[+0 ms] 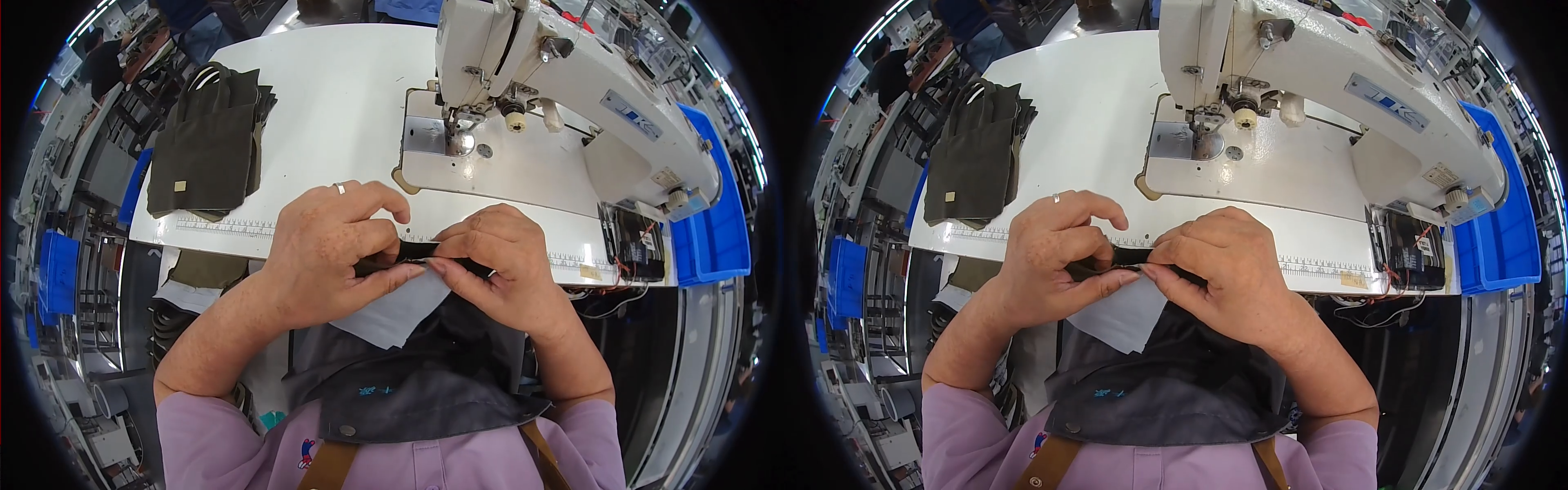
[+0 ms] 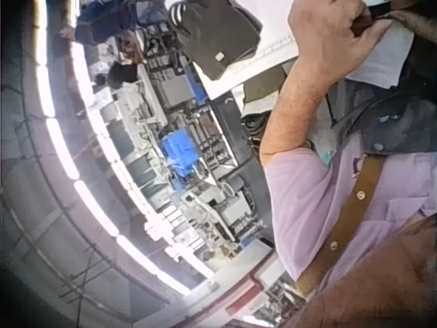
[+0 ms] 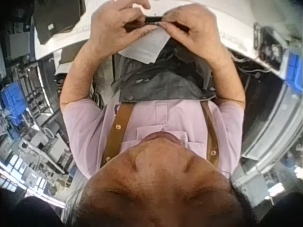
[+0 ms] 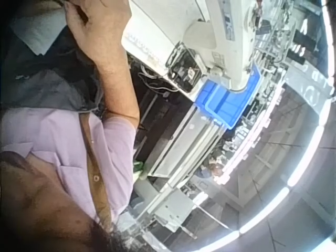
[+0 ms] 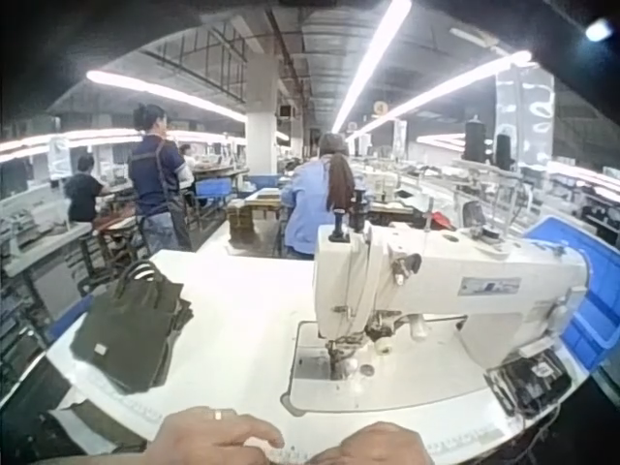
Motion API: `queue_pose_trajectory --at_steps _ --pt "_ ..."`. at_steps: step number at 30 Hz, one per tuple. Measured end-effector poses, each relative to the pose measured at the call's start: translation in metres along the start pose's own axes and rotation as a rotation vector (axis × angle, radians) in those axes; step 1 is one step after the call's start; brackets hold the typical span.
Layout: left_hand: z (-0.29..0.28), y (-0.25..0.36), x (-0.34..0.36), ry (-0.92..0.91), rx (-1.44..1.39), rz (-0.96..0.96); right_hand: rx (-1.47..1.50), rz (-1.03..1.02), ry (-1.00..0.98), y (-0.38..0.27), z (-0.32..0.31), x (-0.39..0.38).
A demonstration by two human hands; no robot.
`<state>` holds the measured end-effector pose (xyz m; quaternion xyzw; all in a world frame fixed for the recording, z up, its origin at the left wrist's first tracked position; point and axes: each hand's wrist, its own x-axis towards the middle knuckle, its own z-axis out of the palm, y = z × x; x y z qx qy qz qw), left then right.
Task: The person is sewing and assembling components of a green bag using an industrial sewing machine.
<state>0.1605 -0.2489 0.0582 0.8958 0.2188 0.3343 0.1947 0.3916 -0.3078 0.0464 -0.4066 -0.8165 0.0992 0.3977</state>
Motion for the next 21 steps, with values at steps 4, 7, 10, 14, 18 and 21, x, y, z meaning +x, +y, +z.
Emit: queue_pose_trajectory --at_steps 4,7,10,14,18,21 --pt "0.000 -0.001 -0.007 -0.020 0.102 -0.018 0.066 0.053 -0.004 0.001 0.001 0.001" --pt "0.008 0.001 -0.014 -0.001 -0.082 -0.166 0.056 0.064 -0.019 0.001 0.001 0.003" --pt "0.005 0.003 -0.015 -0.002 -0.260 -0.278 0.084 0.094 -0.035 0.001 0.000 0.005" --pt "0.007 0.001 -0.017 0.024 -0.318 -0.282 0.091 0.078 -0.032 0.003 0.002 0.007" --pt "0.007 -0.001 -0.022 0.077 -0.280 -0.261 0.118 0.119 -0.068 0.000 0.005 0.011" --pt "0.004 -0.002 -0.020 0.108 -0.340 -0.339 0.120 0.108 -0.050 0.000 0.008 0.012"
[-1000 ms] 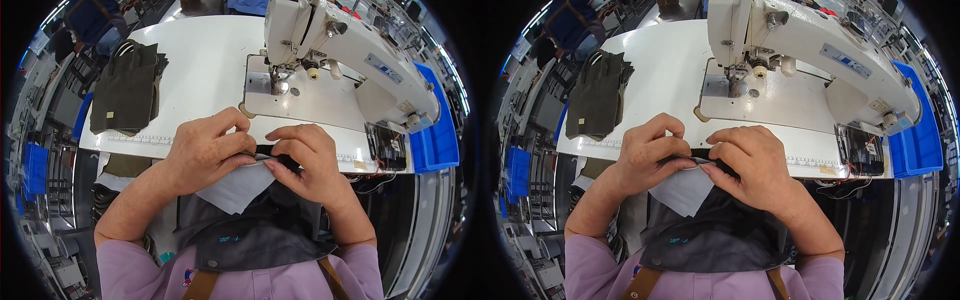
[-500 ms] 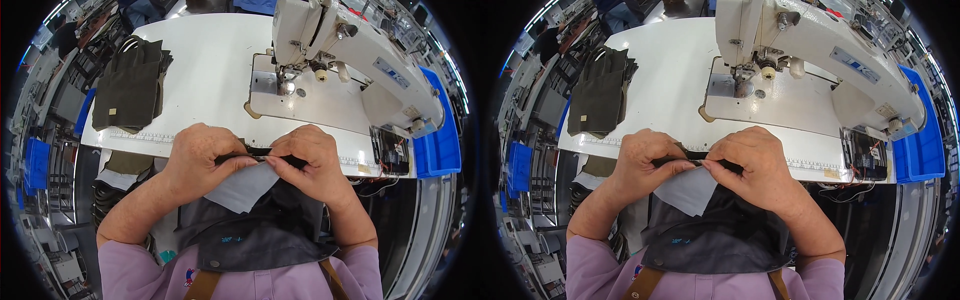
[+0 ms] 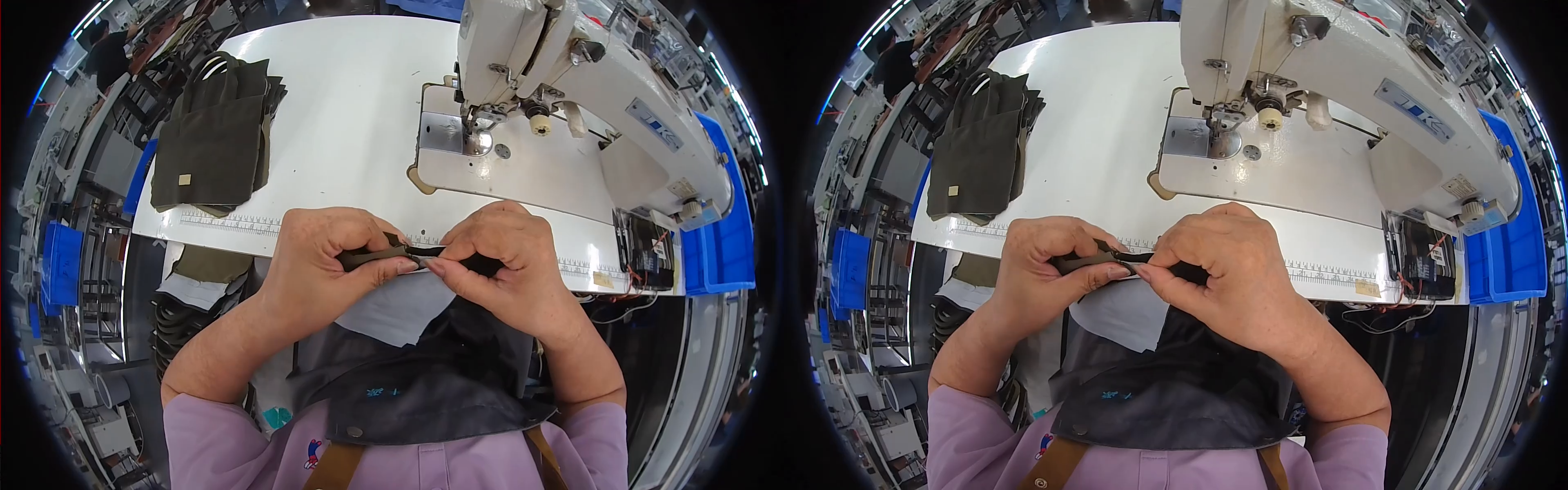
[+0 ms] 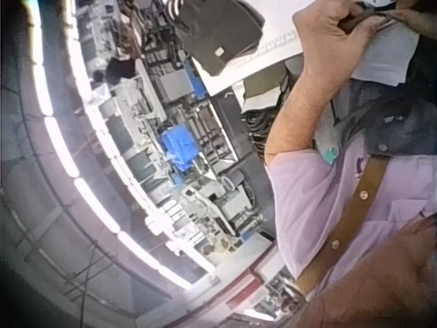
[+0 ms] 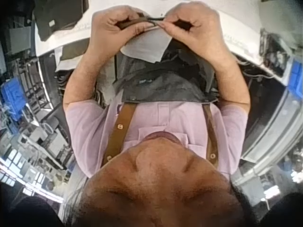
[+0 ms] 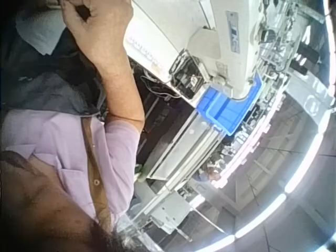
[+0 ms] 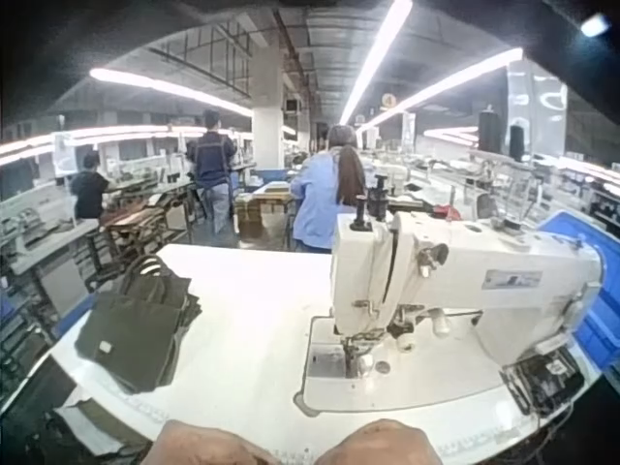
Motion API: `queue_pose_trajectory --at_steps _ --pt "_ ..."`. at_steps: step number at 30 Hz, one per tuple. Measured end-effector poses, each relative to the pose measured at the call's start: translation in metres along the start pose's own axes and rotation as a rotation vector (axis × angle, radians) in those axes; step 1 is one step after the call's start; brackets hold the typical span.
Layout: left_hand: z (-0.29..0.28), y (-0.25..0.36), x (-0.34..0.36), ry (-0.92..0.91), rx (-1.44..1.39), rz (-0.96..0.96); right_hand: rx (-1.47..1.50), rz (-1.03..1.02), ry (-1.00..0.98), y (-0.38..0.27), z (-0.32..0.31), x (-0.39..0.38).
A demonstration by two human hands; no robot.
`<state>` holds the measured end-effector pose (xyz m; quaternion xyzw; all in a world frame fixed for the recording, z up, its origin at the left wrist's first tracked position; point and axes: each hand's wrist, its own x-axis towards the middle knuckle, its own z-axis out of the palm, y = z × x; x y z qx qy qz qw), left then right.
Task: The person is sewing and assembling components of a green bag using an industrial sewing machine.
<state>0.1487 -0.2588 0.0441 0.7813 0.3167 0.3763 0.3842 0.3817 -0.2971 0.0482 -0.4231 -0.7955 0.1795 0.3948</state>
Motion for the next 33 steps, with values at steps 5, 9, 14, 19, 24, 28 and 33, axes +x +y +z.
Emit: queue_pose_trajectory --at_steps 5,9,14,19,24,28,33 --pt "-0.006 -0.001 0.002 -0.116 0.010 -0.174 0.062 0.050 0.024 0.001 0.008 -0.001" --pt "-0.005 -0.006 0.002 -0.102 -0.013 -0.161 0.101 0.087 0.010 0.002 0.009 0.000" --pt "-0.002 -0.009 0.001 -0.054 0.002 -0.082 0.093 0.084 0.027 0.005 0.011 0.001" --pt "0.001 -0.009 0.000 -0.009 -0.005 -0.070 0.093 0.065 0.037 0.007 0.011 0.002" --pt "0.001 -0.008 0.002 -0.028 0.106 -0.010 0.083 0.072 0.039 0.009 0.012 0.001" --pt "0.002 -0.007 0.004 -0.039 0.107 0.020 0.014 0.084 0.008 0.009 0.008 -0.001" --pt "0.004 -0.010 0.007 0.000 -0.035 -0.076 0.021 0.140 0.017 0.002 0.003 0.004"
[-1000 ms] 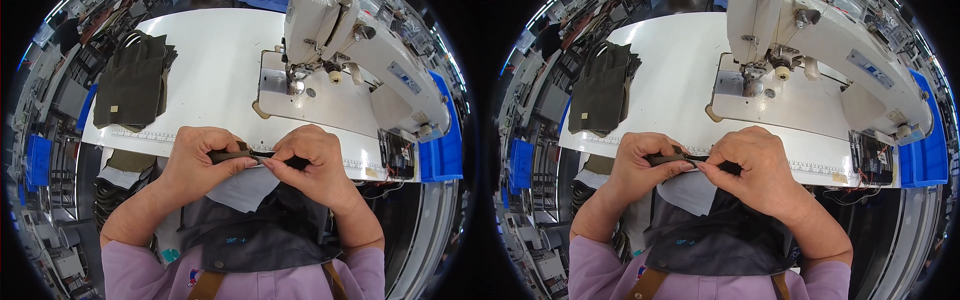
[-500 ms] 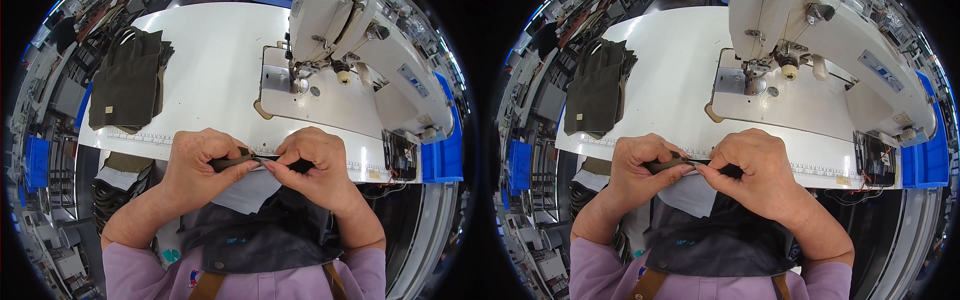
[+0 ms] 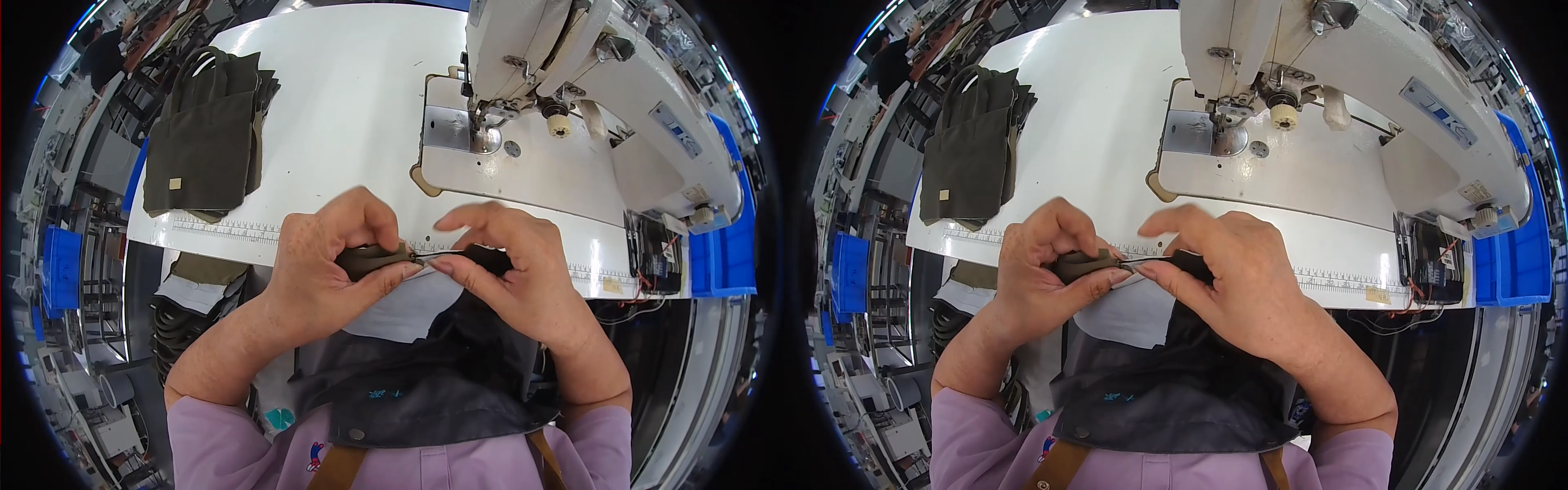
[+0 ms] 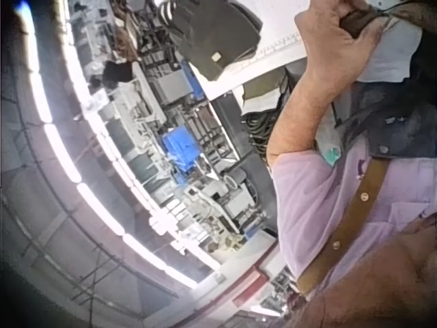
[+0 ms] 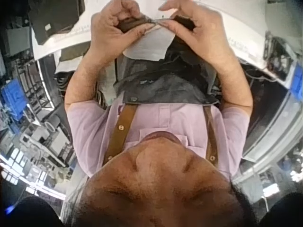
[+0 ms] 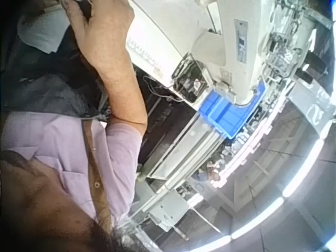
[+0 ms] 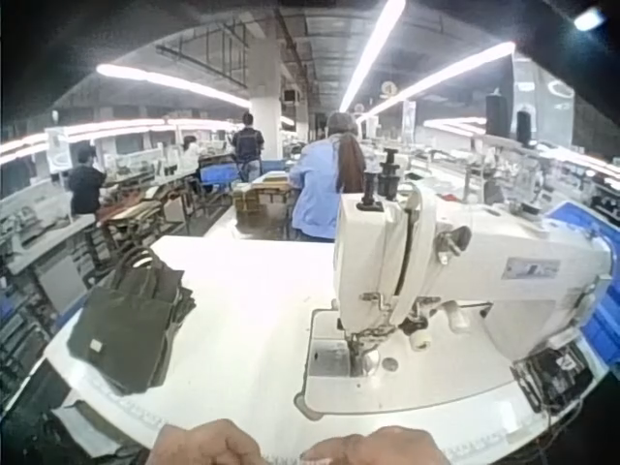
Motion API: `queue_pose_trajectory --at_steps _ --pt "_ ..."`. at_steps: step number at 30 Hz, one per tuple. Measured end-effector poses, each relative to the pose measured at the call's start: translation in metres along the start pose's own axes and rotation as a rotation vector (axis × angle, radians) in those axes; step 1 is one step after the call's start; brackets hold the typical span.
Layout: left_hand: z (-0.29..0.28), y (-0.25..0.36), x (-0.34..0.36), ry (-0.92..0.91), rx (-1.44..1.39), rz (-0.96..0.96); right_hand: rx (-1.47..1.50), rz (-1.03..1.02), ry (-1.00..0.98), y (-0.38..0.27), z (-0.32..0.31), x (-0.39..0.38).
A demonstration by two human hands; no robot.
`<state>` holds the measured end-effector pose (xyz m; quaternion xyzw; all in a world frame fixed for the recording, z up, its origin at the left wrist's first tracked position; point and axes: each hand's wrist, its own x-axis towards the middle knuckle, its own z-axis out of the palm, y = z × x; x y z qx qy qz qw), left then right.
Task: The person is sewing and assembling components of a green bag using an industrial sewing machine.
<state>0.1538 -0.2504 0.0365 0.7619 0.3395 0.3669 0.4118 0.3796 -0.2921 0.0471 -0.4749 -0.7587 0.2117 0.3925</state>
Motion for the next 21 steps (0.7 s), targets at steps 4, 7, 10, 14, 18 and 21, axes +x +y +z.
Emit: queue_pose_trajectory --at_steps 4,7,10,14,18,21 --pt "-0.006 -0.004 0.009 -0.050 -0.030 -0.023 -0.082 -0.120 -0.073 0.005 0.001 0.002" --pt "-0.013 -0.002 0.021 -0.150 0.004 -0.024 -0.125 -0.120 -0.080 0.007 0.001 0.002" --pt "-0.013 0.005 0.028 -0.236 -0.066 -0.162 -0.124 -0.151 -0.047 0.008 -0.001 0.002" --pt "-0.006 0.013 0.043 -0.238 -0.063 -0.107 -0.086 -0.083 -0.070 0.005 -0.021 0.006" --pt "0.012 -0.011 0.081 -0.205 0.021 0.064 -0.168 -0.035 -0.026 0.024 -0.037 0.020" --pt "0.032 -0.034 0.104 -0.270 0.050 -0.018 -0.246 0.070 -0.099 0.061 -0.039 0.028"
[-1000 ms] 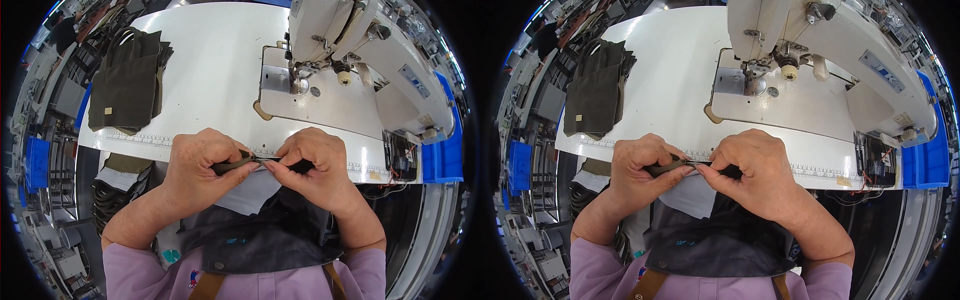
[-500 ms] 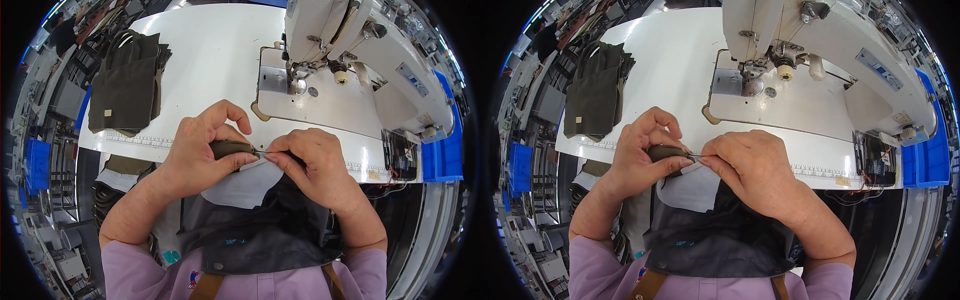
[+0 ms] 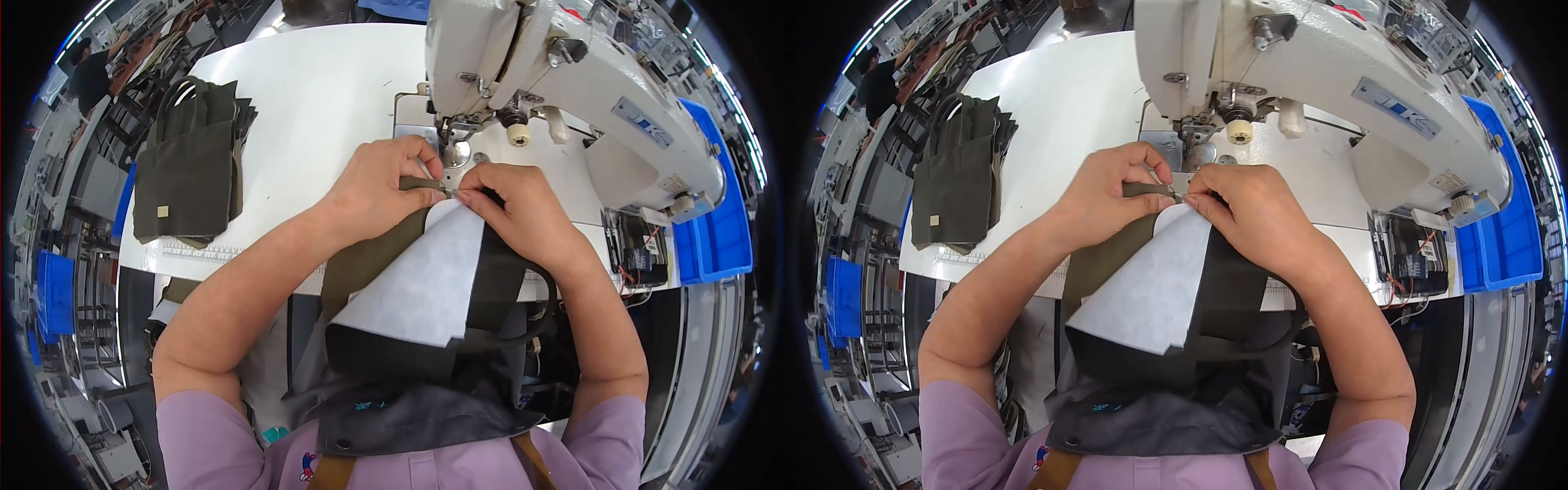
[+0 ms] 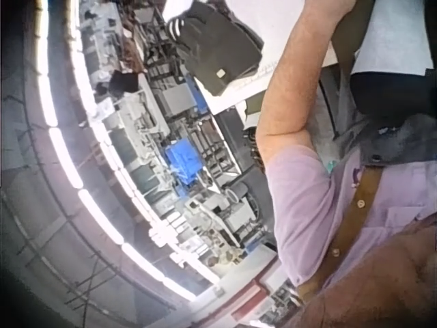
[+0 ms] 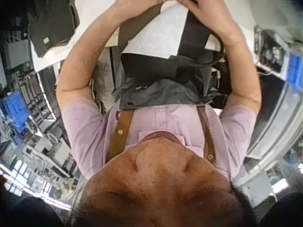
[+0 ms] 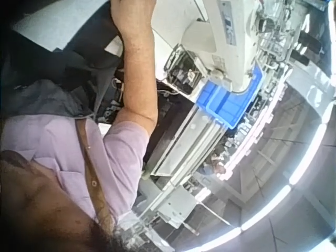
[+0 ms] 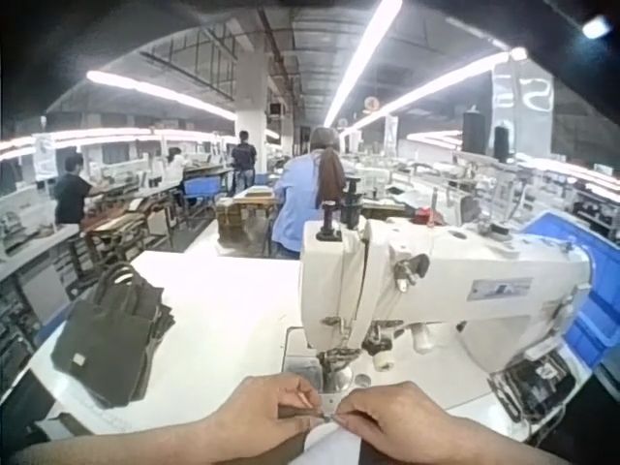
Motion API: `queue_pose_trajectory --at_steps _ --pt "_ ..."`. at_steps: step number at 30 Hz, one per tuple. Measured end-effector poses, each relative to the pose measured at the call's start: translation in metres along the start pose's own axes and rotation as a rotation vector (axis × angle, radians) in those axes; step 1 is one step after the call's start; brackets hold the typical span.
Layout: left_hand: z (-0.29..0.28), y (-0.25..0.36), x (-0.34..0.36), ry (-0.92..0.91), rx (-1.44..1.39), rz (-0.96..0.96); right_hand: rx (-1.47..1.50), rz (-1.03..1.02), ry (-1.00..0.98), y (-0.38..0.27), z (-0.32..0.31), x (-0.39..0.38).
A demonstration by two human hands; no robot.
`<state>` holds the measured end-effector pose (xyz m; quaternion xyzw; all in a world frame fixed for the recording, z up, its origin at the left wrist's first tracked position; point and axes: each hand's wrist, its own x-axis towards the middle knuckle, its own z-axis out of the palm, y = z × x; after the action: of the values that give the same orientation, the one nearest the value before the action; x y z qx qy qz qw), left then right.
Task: The person is sewing and assembling components of a green bag using an industrial sewing machine.
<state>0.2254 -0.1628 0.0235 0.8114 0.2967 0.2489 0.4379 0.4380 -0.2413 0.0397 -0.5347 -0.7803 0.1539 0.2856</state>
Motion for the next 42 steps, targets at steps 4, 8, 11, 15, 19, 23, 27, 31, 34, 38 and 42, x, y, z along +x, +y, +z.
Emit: queue_pose_trajectory --at_steps 4,8,11,15,19,23,27,31,34,38,42 --pt "0.021 -0.022 0.018 0.107 0.165 0.028 -0.050 -0.067 -0.006 0.029 0.011 0.006" --pt "0.023 -0.043 0.027 0.261 0.279 0.164 -0.125 -0.179 0.008 0.044 0.014 0.009" --pt "0.014 -0.040 0.032 0.295 0.638 0.364 -0.295 -0.209 -0.145 0.046 0.004 0.013" --pt "0.012 -0.027 0.021 0.252 0.819 0.704 -0.331 -0.229 -0.154 0.049 0.000 0.020" --pt "0.029 -0.024 0.003 -0.026 0.468 0.311 -0.246 -0.184 -0.125 0.066 0.002 0.021" --pt "0.028 -0.032 0.005 0.023 0.595 0.423 -0.213 -0.160 -0.100 0.071 0.007 0.023" --pt "0.024 -0.033 0.009 0.044 0.635 0.401 -0.212 -0.193 -0.076 0.076 0.011 0.022" --pt "0.022 -0.037 0.014 0.023 0.612 0.386 -0.184 -0.121 -0.099 0.076 0.011 0.022" --pt "0.023 -0.040 0.016 0.054 0.618 0.436 -0.131 -0.120 -0.114 0.075 0.009 0.026" --pt "0.023 -0.040 0.020 0.100 0.580 0.412 -0.087 -0.069 -0.091 0.080 0.009 0.027" --pt "0.024 -0.043 0.022 0.131 0.602 0.460 -0.067 -0.035 -0.108 0.081 0.007 0.027"
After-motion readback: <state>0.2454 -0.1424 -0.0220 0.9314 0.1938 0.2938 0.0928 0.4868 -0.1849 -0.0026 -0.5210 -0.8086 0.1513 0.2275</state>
